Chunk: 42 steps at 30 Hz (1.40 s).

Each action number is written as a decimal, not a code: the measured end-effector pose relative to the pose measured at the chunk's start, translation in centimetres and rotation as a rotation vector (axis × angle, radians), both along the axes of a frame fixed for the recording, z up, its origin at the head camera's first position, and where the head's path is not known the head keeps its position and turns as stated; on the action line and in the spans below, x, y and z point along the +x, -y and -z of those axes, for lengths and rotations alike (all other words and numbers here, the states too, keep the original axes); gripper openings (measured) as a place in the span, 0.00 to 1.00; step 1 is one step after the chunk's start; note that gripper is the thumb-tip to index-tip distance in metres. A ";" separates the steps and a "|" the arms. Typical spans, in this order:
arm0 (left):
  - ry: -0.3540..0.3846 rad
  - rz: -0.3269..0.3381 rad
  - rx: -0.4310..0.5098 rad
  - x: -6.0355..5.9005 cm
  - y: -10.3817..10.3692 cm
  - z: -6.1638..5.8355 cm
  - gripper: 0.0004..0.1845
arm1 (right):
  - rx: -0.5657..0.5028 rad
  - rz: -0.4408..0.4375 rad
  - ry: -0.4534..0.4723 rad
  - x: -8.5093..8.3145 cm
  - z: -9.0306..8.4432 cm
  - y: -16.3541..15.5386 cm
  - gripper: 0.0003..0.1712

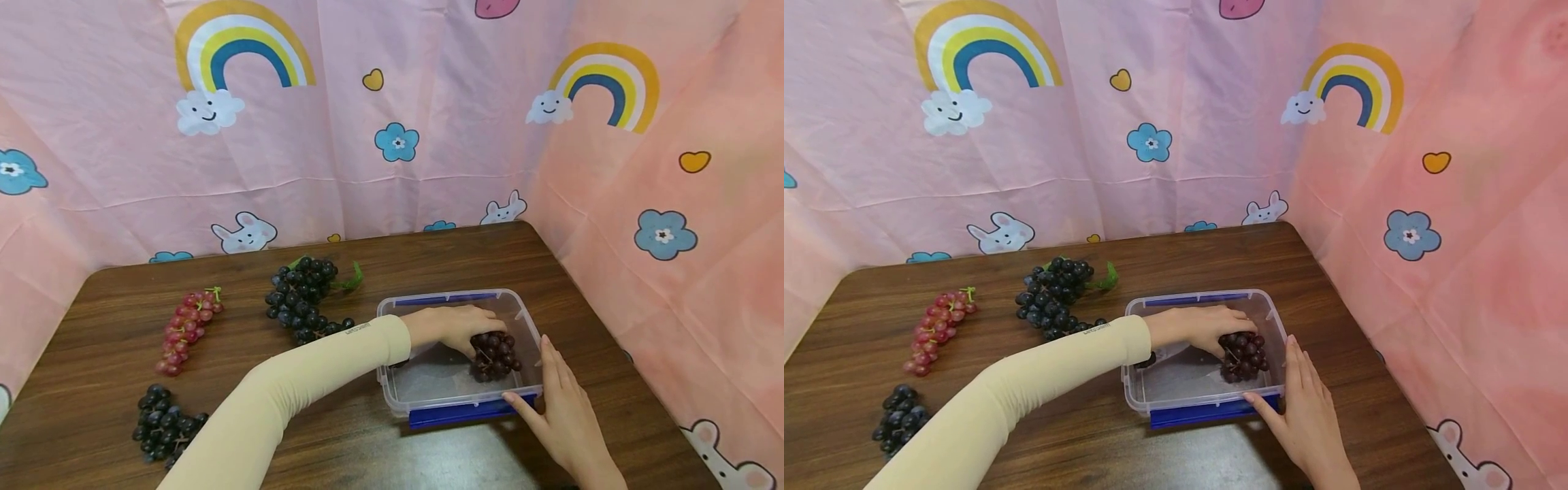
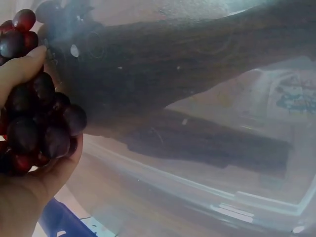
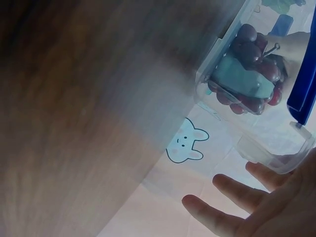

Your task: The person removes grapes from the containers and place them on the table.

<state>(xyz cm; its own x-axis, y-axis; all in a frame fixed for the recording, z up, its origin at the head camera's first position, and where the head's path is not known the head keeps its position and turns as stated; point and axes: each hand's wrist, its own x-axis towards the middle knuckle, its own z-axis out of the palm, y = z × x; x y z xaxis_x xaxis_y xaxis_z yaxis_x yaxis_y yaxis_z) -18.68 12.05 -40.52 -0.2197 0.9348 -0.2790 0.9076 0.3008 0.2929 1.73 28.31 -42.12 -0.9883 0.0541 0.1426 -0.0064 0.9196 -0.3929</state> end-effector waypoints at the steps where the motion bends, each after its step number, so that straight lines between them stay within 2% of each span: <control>1: 0.005 0.000 0.006 0.0 0.0 -0.1 0.42 | 0.002 -0.001 -0.002 0.0 0.0 0.0 0.64; 9: 0.084 0.009 0.103 -0.5 0.5 -0.1 0.34 | 0.006 -0.001 -0.010 0.1 0.1 0.1 0.65; 19: 0.081 0.008 0.116 -0.4 0.4 -0.4 0.32 | 0.009 -0.001 -0.002 -0.1 0.0 0.0 0.65; 26: 0.057 0.015 0.113 -0.2 0.4 -1.5 0.31 | 0.012 -0.004 -0.022 0.0 0.1 0.0 0.64; 42: 0.056 0.022 0.160 -0.3 1.6 -4.2 0.25 | 0.002 -0.011 -0.041 0.0 0.2 0.0 0.64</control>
